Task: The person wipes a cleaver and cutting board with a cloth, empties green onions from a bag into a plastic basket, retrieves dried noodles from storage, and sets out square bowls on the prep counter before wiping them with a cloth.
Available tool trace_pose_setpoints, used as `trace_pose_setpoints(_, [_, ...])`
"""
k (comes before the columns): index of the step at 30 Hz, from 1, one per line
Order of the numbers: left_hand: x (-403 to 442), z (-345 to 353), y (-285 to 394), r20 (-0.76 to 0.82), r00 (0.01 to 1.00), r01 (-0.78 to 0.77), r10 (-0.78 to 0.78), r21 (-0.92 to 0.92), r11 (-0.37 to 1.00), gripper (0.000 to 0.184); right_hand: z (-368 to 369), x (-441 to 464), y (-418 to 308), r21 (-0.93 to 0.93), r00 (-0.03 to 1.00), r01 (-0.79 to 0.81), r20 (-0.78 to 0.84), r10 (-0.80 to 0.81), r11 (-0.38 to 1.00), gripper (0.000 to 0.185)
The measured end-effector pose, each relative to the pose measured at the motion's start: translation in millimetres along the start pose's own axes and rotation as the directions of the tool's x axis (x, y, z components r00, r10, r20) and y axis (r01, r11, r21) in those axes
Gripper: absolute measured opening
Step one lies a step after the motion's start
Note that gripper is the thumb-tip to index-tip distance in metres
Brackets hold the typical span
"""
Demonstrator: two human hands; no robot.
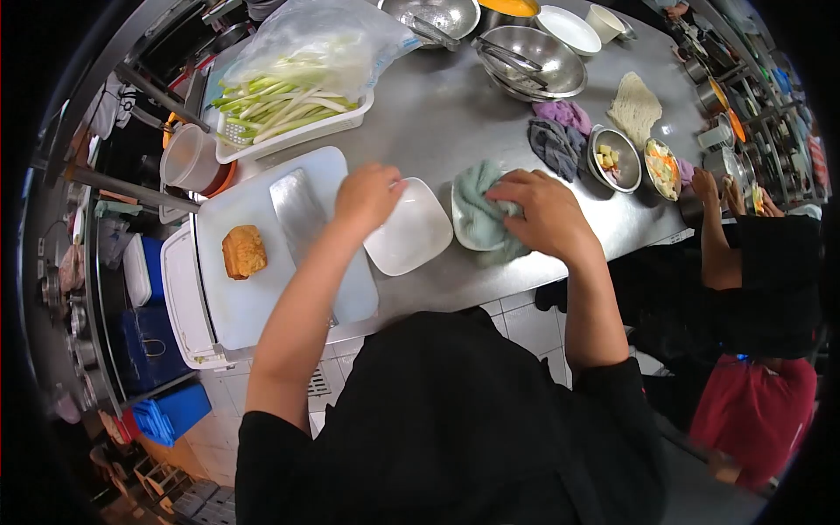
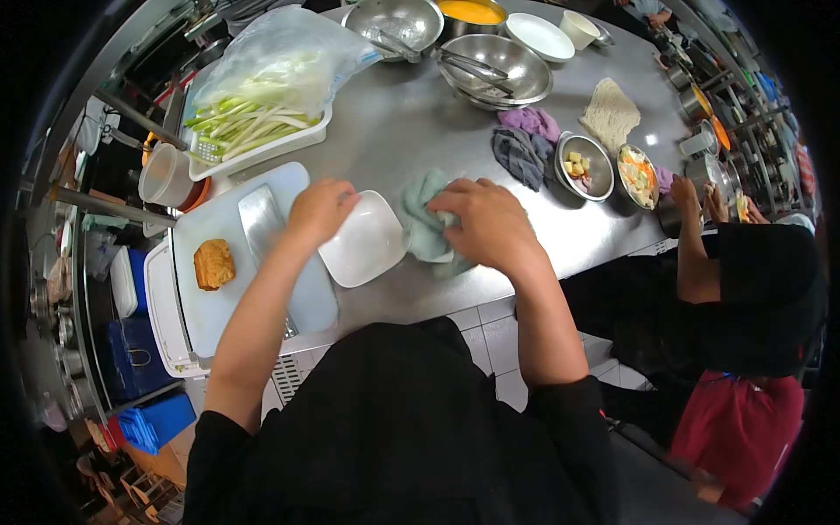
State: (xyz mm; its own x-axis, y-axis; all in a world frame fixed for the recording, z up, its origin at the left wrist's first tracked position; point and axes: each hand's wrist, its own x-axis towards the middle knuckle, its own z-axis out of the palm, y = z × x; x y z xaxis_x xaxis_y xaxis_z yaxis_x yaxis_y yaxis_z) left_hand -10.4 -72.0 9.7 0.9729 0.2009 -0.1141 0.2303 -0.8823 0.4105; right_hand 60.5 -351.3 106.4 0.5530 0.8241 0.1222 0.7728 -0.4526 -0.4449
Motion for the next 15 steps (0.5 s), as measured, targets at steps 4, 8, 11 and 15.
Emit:
trace_pose_setpoints(4, [8,36,51,-0.19,0.961,-0.194,0.203,0.065,0.979,0.022,28,14,39,-0.392,0.948,-0.19,0.165,0.272,0.9,0.027])
trace_pose_setpoints(8, [52,74,74,-0.131,0.949,-0.26,0.287,0.192,0.946,0.022,85,10,59,-0.663,0.92,-0.036,0.27,0.284,0.747,0.025])
trace_pose_setpoints(11, [70,83,79,0.045,0.981,-0.194,0.19,0.116,0.974,0.022,75,-4,50,-0.471,0.823,0.091,0.532,0.2,0.877,0.027])
trace_pose_setpoints(15, [65,80,79,0.052,0.977,-0.21,0.205,0.096,0.973,0.023,-52,-44,17,0.285,0.672,-0.025,0.715,-0.195,0.958,0.034])
